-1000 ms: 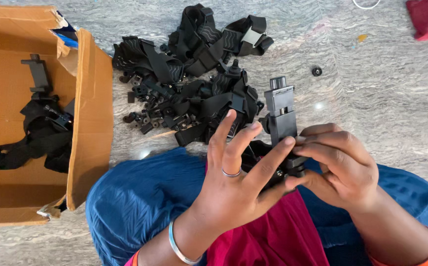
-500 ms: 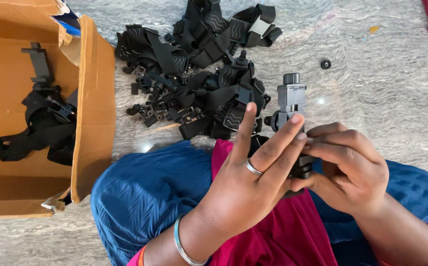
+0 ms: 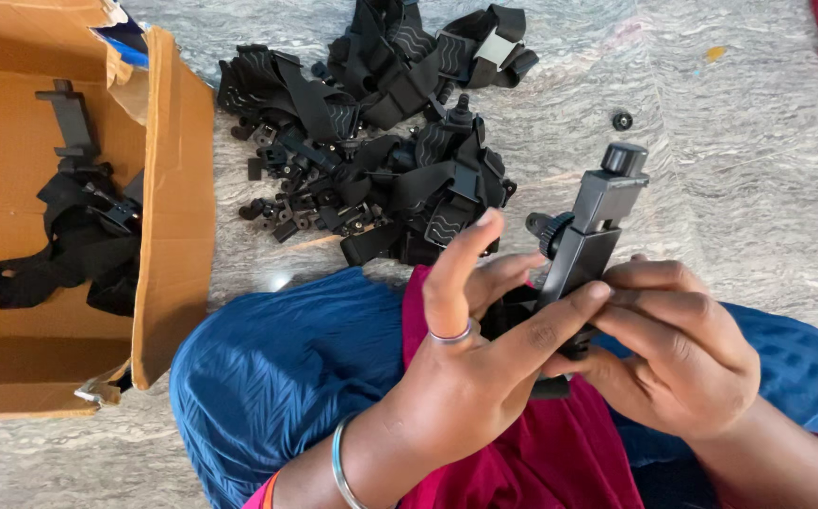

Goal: The person sits on the floor and assembles black plastic buckles by hand. They pick up buckle components, align them, and press them together to form complete units. A cardboard box and a pile of parts are visible nearby.

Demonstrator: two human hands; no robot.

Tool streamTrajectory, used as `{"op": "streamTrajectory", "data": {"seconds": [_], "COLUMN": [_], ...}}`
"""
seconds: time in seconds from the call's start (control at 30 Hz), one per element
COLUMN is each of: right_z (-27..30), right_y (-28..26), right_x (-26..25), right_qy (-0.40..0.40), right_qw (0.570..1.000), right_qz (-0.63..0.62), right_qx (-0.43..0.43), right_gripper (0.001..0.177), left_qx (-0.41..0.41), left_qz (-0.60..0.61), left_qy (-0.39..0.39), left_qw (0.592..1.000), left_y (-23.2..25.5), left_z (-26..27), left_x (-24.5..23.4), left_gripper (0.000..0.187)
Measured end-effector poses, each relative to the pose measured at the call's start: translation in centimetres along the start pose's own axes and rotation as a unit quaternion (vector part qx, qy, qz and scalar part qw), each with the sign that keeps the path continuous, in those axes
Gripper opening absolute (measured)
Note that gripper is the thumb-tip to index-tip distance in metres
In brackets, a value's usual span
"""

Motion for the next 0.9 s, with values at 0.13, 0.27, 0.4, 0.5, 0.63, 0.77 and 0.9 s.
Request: {"op": "streamTrajectory", "data": {"seconds": [0.13,0.27,0.4,0.5,0.63,0.77,0.9], "right_z": [-0.1,-0.3,-0.6,-0.8,-1.3,-1.5,-1.0], "right_y": [0.0,0.2,0.2,0.2,0.3,0.0,-0.8], "right_x": [0.3,0.4,0.2,0.2,0.1,0.0,-0.5], "right_qy": [-0.009,-0.005,-0.013,-0.010,-0.020,-0.044,-0.032], "right_qw": [1.000,1.000,1.000,0.999,0.998,0.998,0.999], "right_qz": [-0.002,-0.008,0.014,-0.004,-0.014,-0.027,-0.001], "right_qx": [-0.001,0.015,0.022,0.034,0.053,0.035,0.002], "right_gripper": [0.047,0.045,0.042,0.047,0.053,0.056,0.053], "left_qx": [-0.024,-0.031,-0.060,-0.029,-0.022,-0.002,0.048], "left_qz": [0.012,-0.014,-0.038,-0.040,-0.018,-0.024,-0.024], "left_qy": [-0.055,-0.059,-0.077,-0.072,-0.051,-0.053,-0.065], "left_qw": [0.998,0.998,0.994,0.996,0.998,0.998,0.996], "left_y": [-0.5,-0.3,-0.5,-0.4,-0.6,-0.9,-0.7], "left_z": [-0.4,0.1,0.9,1.2,1.5,1.7,1.6], "left_x": [0.3,-0.1,0.4,0.9,1.3,1.3,1.1], "left_gripper": [0.059,0.062,0.067,0.068,0.064,0.064,0.060]}}
Point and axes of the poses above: each hand's wrist, its own z-axis away from the middle knuckle, its own x-axis out of the palm, y = z × x, the point moved 8 cm from there along -z, towards the middle knuckle, and after that the axes turned 6 degrees about -z, right-handed, at the moved point
